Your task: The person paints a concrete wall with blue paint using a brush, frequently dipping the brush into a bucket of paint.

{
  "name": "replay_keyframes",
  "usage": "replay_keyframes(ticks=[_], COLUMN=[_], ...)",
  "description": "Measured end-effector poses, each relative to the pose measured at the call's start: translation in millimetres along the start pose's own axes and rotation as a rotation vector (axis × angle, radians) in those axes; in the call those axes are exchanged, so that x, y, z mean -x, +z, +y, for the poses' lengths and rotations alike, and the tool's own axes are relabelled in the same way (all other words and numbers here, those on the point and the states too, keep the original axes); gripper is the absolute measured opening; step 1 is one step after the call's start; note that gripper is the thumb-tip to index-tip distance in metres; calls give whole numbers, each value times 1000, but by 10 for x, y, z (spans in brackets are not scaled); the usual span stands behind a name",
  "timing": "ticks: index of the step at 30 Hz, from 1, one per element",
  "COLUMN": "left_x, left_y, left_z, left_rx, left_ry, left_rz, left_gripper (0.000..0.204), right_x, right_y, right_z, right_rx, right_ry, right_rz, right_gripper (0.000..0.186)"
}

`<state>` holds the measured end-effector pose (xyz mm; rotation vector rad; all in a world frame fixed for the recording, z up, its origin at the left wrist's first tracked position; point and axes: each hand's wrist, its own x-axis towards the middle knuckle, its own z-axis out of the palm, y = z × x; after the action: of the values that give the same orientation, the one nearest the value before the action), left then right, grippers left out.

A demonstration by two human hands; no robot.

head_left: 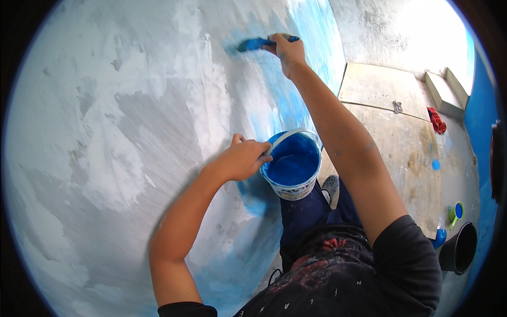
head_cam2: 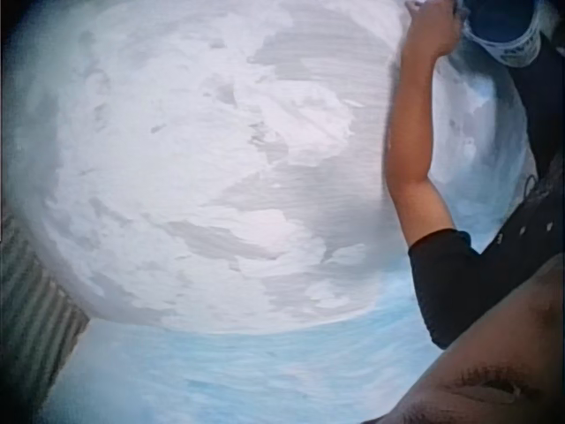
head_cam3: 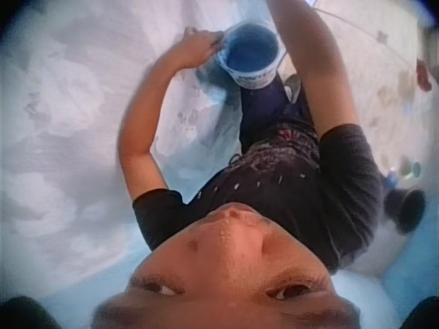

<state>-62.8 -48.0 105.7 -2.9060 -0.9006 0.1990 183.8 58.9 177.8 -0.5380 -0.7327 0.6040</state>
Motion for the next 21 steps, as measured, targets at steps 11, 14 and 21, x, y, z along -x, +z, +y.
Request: replay_keyframes(ticks=[11,14,21], left_x=[25,59,28], left_y=[30,29,4], left_z=[-23,-2,13], left_rx=[19,36,28], left_ry=[-25,-54,-30], left_rz=[4,-4,13], left_gripper=[35,36,36], right_x=[151,199,-83], right_y=[63,214,-105], right_z=[-79,-35,36], right_rx=[10,-150,-108], right_ry=[-38,-29,-125], right_rz=[-196,-373,-148], right_gripper=[28,27,32])
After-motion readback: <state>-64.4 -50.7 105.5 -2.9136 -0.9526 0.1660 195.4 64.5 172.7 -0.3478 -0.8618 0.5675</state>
